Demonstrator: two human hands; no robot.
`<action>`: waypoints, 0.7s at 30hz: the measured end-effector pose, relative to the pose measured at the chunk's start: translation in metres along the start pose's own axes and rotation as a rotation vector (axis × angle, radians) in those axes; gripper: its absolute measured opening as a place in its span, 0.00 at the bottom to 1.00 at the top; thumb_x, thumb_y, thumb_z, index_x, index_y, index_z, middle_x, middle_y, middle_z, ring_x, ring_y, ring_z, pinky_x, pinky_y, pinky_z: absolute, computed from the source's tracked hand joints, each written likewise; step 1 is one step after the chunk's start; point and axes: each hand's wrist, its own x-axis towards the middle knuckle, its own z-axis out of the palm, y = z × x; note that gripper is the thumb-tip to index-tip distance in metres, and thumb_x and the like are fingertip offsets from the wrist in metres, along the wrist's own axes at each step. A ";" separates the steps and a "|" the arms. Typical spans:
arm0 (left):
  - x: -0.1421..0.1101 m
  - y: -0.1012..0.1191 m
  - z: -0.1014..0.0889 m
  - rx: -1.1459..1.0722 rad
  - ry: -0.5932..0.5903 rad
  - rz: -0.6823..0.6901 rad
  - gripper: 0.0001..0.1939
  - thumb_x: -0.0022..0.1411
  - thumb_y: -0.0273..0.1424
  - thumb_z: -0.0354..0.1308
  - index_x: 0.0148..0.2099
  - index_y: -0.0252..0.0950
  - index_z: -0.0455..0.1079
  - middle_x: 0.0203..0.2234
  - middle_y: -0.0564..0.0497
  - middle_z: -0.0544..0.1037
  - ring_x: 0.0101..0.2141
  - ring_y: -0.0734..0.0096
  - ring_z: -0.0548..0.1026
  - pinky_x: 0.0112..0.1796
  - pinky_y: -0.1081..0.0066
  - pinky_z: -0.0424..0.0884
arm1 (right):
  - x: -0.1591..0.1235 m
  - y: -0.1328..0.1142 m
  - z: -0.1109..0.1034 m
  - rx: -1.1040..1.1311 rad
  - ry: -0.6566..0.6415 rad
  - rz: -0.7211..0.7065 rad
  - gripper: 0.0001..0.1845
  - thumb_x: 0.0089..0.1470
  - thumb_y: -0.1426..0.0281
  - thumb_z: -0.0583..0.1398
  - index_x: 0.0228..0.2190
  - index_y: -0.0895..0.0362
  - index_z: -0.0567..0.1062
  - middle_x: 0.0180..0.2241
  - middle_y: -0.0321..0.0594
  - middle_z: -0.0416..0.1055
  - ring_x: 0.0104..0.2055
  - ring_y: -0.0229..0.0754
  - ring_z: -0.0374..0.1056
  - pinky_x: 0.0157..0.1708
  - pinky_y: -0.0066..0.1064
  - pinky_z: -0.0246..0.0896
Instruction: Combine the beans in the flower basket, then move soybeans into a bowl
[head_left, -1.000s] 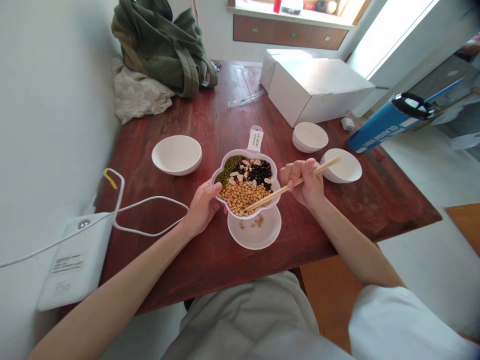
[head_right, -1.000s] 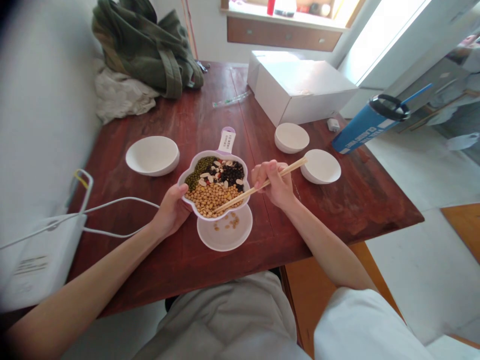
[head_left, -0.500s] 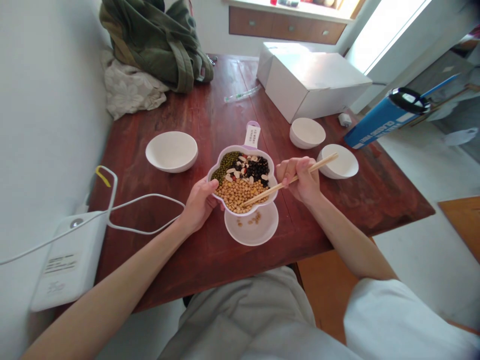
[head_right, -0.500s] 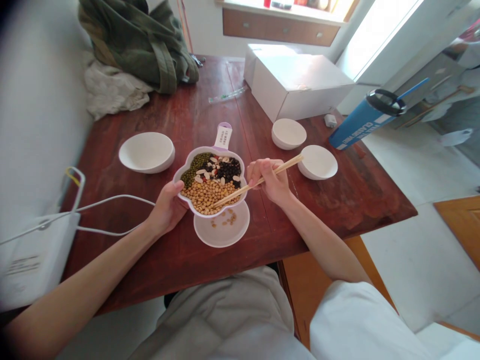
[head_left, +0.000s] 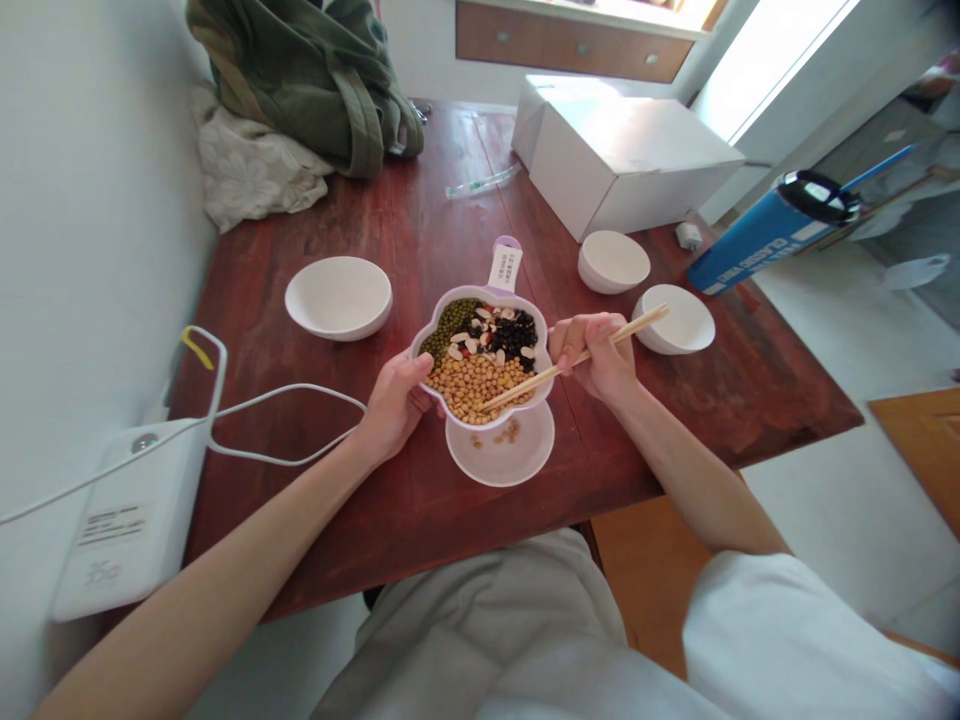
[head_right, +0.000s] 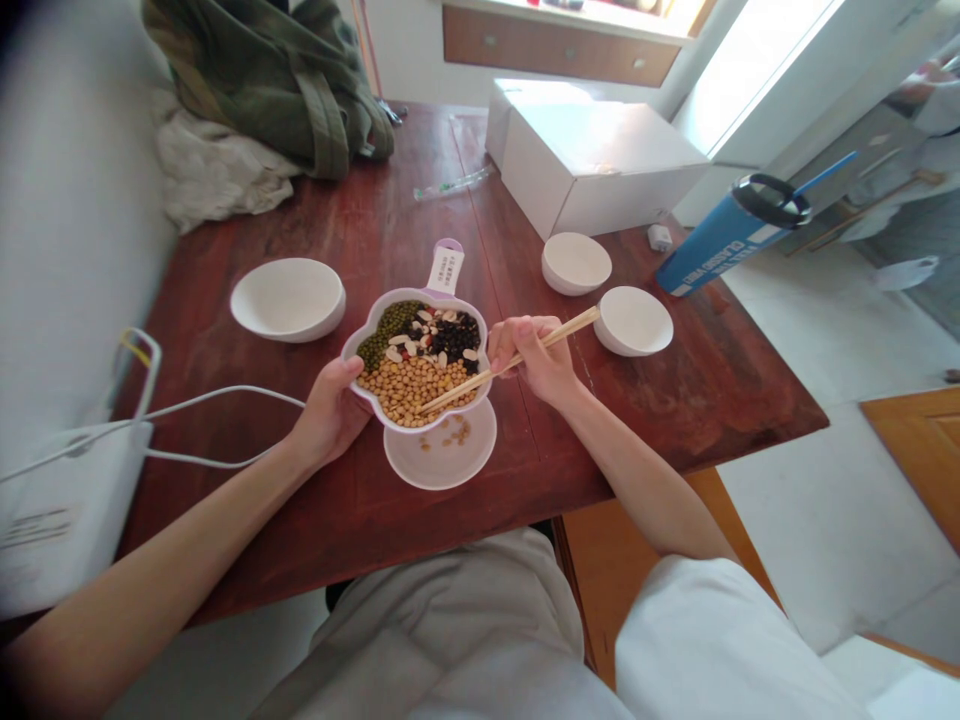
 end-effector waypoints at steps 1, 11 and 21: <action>0.000 0.000 0.000 0.001 0.001 0.002 0.29 0.66 0.50 0.69 0.60 0.35 0.79 0.38 0.44 0.87 0.30 0.61 0.81 0.30 0.66 0.79 | 0.000 0.000 -0.001 0.008 -0.003 -0.018 0.41 0.62 0.35 0.65 0.13 0.53 0.73 0.12 0.37 0.63 0.15 0.36 0.57 0.16 0.31 0.53; 0.000 0.003 0.003 -0.004 -0.001 0.002 0.29 0.65 0.50 0.70 0.59 0.34 0.79 0.39 0.45 0.87 0.26 0.67 0.78 0.23 0.71 0.73 | 0.004 -0.004 0.004 0.059 -0.024 0.031 0.41 0.60 0.33 0.64 0.14 0.53 0.76 0.12 0.37 0.63 0.14 0.36 0.56 0.15 0.31 0.48; 0.000 0.001 0.000 -0.010 -0.019 0.010 0.33 0.65 0.50 0.70 0.65 0.37 0.76 0.41 0.45 0.87 0.27 0.65 0.80 0.26 0.68 0.77 | 0.005 -0.005 0.006 0.093 0.075 0.076 0.46 0.56 0.26 0.58 0.13 0.52 0.69 0.11 0.34 0.57 0.14 0.35 0.53 0.16 0.32 0.51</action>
